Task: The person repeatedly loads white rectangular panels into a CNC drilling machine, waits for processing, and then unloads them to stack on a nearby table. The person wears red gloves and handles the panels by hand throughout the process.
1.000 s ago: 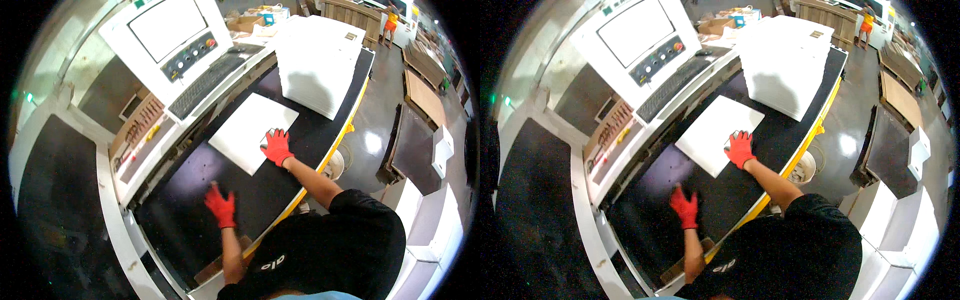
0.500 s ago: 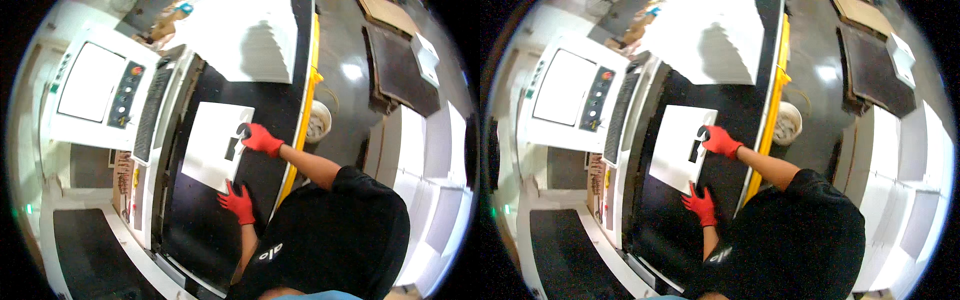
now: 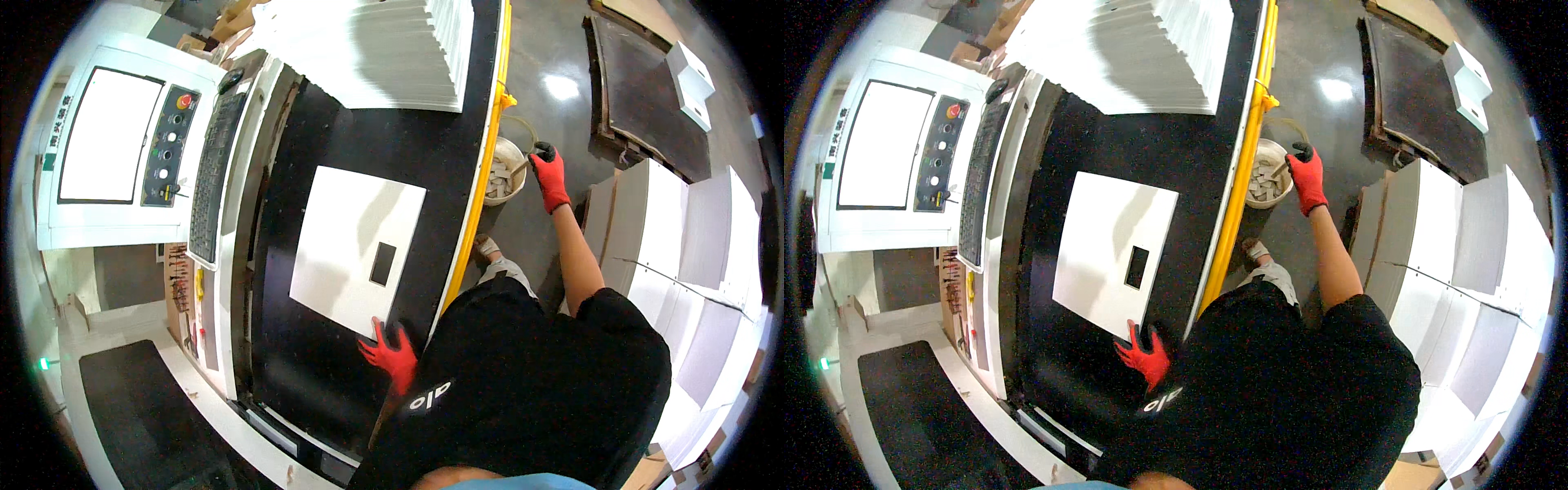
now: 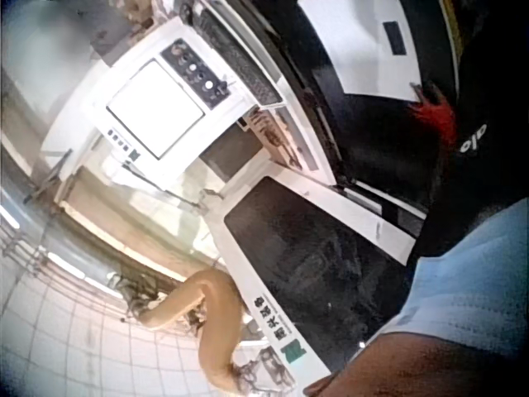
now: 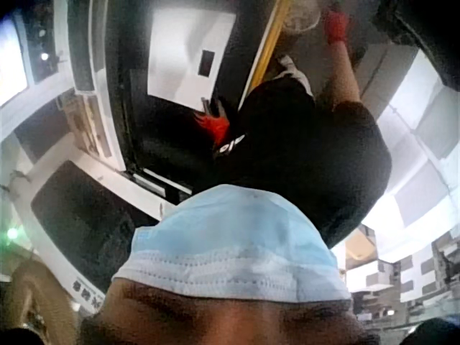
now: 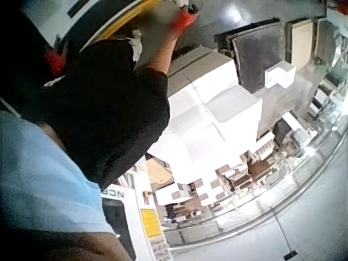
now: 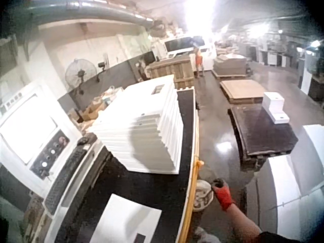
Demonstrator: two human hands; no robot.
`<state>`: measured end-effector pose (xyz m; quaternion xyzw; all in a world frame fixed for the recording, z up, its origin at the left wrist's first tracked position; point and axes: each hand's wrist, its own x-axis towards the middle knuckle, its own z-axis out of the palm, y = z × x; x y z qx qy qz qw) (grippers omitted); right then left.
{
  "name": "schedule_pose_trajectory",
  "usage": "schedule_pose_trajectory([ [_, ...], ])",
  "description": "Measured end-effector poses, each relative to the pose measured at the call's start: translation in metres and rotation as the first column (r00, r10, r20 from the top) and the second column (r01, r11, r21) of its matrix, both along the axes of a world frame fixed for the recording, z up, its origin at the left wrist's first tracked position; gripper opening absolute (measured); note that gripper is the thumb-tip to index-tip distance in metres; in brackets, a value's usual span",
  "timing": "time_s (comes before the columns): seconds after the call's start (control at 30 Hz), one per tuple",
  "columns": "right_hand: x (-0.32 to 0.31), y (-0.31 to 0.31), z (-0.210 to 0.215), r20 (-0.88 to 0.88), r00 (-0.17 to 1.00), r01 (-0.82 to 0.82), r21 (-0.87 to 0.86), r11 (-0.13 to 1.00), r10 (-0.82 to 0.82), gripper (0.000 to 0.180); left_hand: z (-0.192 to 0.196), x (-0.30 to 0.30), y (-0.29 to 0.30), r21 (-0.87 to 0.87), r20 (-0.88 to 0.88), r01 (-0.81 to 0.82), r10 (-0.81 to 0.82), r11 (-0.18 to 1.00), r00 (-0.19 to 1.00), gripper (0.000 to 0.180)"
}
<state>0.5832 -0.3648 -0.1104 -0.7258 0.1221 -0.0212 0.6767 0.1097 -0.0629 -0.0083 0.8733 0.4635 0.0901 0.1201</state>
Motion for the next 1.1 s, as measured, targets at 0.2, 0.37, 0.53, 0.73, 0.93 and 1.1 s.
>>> schedule_pose_trajectory([
  [0.2,-0.021,0.103,0.06,0.052,0.981,-0.189,-0.021,0.982,0.19,0.045,0.001,-0.009,0.007,-0.038,0.013,0.048,-0.047,0.998,0.999,0.07],
  [0.37,-0.072,0.177,0.099,0.17,0.719,-0.167,-0.899,0.405,0.674,0.056,0.011,0.001,0.003,-0.189,0.167,-0.005,0.037,0.982,0.985,0.071],
  [0.53,-0.104,0.204,0.079,0.194,0.528,-0.359,-0.831,0.425,0.827,0.057,-0.006,-0.013,0.018,-0.02,0.222,0.177,-0.168,0.984,0.96,0.057],
  [0.73,-0.124,0.187,0.113,0.123,0.497,-0.464,-0.799,0.383,0.859,0.083,0.056,0.003,0.069,-0.929,0.349,0.251,0.872,0.273,0.344,0.056],
  [0.93,-0.157,0.139,0.169,-0.159,0.162,-0.416,-0.906,-0.079,0.974,0.101,0.134,-0.014,0.05,-0.85,0.527,0.261,0.727,0.458,0.441,0.051],
  [1.1,-0.201,0.163,0.177,0.371,-0.014,-0.452,-0.831,0.325,0.929,0.079,0.217,0.042,0.014,-0.689,0.671,0.229,0.487,0.687,0.559,0.048],
])
